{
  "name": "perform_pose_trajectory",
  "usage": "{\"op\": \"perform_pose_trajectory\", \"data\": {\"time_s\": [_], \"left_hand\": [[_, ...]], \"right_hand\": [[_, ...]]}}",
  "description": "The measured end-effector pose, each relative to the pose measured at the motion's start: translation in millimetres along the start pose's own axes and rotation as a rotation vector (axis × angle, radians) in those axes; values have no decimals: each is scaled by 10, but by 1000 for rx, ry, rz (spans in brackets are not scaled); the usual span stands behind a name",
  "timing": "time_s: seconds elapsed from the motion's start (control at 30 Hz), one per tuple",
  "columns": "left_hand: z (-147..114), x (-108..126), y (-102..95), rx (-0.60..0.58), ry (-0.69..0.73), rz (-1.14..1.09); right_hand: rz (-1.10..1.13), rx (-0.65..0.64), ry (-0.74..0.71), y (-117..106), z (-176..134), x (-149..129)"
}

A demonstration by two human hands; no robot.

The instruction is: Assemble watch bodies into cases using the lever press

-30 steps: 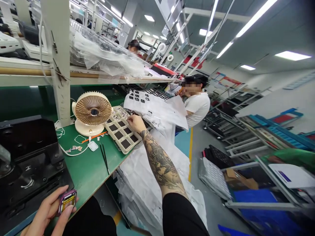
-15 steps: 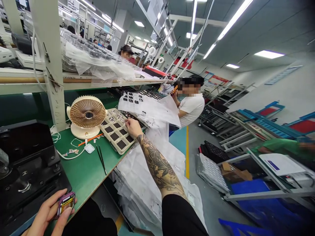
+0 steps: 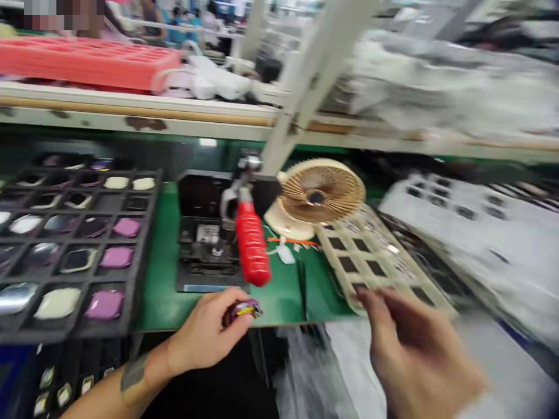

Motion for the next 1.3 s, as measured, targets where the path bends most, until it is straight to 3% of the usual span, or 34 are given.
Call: {"op": "perform_pose_trajectory", "data": {"time_s": [0.13, 0.2, 0.3, 0.4, 0.53, 0.87, 1.13, 1.23, 1.3], "left_hand": [[93, 14, -47, 50, 76, -97], [102, 38, -76, 64, 111, -114], [65, 71, -100, 64, 128, -107], [23, 55, -92, 57, 112, -87], [-11, 3, -62, 67, 119, -66], [-68, 4, -30, 67, 137, -10], [-50, -70, -67, 39, 141, 42], [-41, -52, -76, 21, 150, 26], [-27, -55, -81, 32, 151, 26]], "right_hand": [[218, -107, 21, 307, -578, -266], [351, -183, 16, 467, -691, -368], [442, -287, -116, 614, -690, -526], [476, -388, -205, 660, -651, -653], [504, -508, -213, 670, -706, -754], [511, -741, -267, 600, -744, -724], [686, -652, -81, 672, -903, -729], [784, -649, 48, 698, -983, -650], [791, -667, 58, 693, -981, -621]]}}
Point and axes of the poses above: each hand's wrist, its own z-axis towards the middle knuckle, its own y-axis out of the palm, x = y × z, the point moved 1 cm from there along z, towards the middle knuckle, and after that the axes turned 2 degrees about -x, right-handed, at the moved point
